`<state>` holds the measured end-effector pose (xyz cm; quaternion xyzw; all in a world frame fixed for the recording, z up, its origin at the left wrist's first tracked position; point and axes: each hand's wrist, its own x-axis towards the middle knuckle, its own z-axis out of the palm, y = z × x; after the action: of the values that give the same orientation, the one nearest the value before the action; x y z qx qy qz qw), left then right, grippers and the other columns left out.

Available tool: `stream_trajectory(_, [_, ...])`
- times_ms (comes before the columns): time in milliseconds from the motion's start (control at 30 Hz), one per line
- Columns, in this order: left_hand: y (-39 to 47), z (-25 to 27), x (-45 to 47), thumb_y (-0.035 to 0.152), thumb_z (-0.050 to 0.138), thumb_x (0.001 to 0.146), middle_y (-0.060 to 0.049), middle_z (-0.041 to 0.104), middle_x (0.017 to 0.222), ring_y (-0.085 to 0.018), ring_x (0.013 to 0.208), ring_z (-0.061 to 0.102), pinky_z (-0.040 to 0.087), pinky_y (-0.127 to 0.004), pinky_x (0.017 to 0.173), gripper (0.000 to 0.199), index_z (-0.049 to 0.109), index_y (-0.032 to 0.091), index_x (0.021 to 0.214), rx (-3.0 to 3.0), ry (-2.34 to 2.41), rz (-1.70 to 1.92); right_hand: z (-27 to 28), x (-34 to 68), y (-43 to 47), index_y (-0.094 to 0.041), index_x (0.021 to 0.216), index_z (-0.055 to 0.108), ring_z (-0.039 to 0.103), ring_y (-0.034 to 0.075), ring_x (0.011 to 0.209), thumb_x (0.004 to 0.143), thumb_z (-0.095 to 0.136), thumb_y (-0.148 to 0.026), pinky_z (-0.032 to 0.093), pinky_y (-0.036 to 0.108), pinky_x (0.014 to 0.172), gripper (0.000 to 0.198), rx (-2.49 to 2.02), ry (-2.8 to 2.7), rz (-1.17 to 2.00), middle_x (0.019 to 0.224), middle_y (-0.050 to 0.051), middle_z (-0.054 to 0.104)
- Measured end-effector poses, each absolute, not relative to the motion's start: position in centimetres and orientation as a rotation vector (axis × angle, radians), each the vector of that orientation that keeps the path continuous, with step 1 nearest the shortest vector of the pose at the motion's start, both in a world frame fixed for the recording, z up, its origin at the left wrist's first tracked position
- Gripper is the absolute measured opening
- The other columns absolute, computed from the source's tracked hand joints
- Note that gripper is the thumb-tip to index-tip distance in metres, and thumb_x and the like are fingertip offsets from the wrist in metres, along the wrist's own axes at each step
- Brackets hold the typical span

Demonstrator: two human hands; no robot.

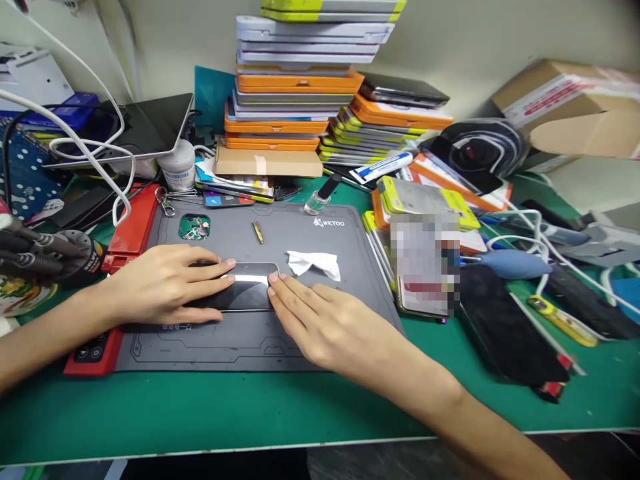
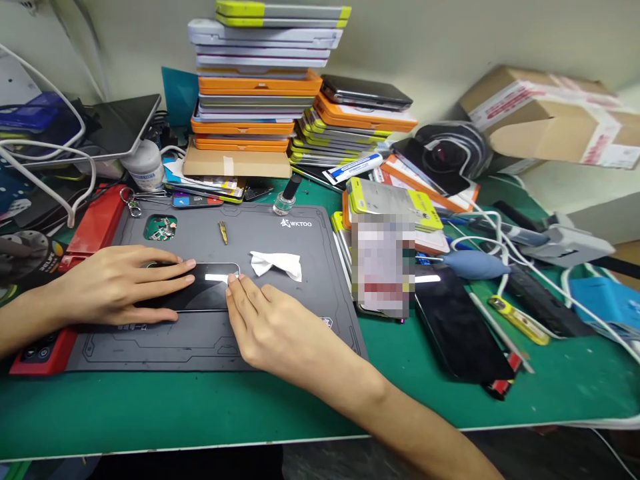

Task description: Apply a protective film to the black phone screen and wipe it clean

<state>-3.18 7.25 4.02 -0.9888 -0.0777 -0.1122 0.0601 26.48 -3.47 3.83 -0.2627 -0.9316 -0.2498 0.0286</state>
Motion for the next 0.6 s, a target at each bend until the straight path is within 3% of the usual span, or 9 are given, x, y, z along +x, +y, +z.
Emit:
stream_trajectory(267, [7.31, 4.02, -3.09, 0.047, 0.060, 0.108, -0.008, 0.076, 0.140, -0.028, 0.121, 0.073, 0.064, -0.044, 0.098, 0.045, 0.069, 0.016, 0.138, -3.005, -0.230, -0.372, 4.06, 26.45, -3.53, 0.004, 0.125, 0.076, 0.080, 0.032, 0.115, 0.096, 0.053, 0.002, 0.068, 0.036, 0.081, 0.037, -0.813, -2.857, -0.794, 0.129, 0.025, 0.078])
stream_trajectory(600, [7.34, 4.09, -3.14, 0.048, 0.062, 0.107, -0.009, 0.077, 0.138, -0.028, 0.120, 0.074, 0.064, -0.043, 0.097, 0.046, 0.068, 0.016, 0.139, -3.011, -0.242, -0.403, 4.39, 26.53, -3.55, 0.006, 0.124, 0.075, 0.081, 0.029, 0.101, 0.095, 0.056, 0.004, 0.066, 0.036, 0.075, 0.035, -0.814, -2.873, -0.781, 0.130, 0.027, 0.077])
